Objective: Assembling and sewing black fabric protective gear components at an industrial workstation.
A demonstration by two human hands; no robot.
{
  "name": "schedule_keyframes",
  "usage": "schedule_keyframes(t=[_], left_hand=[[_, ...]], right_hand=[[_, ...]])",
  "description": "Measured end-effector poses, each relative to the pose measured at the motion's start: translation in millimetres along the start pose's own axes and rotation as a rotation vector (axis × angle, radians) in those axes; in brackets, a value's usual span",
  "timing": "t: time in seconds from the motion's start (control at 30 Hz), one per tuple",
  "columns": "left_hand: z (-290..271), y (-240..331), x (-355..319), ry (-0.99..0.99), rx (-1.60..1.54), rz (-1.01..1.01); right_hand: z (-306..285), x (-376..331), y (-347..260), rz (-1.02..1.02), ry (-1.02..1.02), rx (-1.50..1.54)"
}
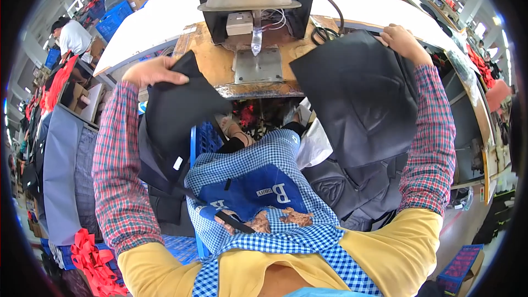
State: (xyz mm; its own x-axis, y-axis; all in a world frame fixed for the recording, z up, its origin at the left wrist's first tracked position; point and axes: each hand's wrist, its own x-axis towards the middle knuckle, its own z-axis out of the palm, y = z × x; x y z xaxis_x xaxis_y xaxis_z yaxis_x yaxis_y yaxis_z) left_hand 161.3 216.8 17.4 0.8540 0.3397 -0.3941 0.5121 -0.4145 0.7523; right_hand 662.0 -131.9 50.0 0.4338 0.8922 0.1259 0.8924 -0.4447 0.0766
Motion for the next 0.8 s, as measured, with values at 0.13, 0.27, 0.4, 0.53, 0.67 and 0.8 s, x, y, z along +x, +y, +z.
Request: schedule_keyframes(t=[0.13,0.27,0.4,0.53,0.67,0.8], left_hand=[[67,28,-14,0.109,-0.031,0.130],[129,80,-29,0.303,0.103,0.280],[162,92,-60,0.313,0.012,0.435],[146,71,-89,0.044,0.357,0.094],[164,69,-98,-0.139,0.336,0.260],[200,103,-111,-0.179,0.292,0.379]], right_hand=[[24,-56,-68,-0.272,0.134,0.722],[42,-112,-222,-0.557,-0.027,1.044],[22,-149,-281,-0.347,-0.327,1.478],[-26,-156,-226,-0.657,0.014,1.054],[-81,-166,-155,-0.814,0.188,0.724],[-102,-192,-101,-0.686,0.215,0.652]])
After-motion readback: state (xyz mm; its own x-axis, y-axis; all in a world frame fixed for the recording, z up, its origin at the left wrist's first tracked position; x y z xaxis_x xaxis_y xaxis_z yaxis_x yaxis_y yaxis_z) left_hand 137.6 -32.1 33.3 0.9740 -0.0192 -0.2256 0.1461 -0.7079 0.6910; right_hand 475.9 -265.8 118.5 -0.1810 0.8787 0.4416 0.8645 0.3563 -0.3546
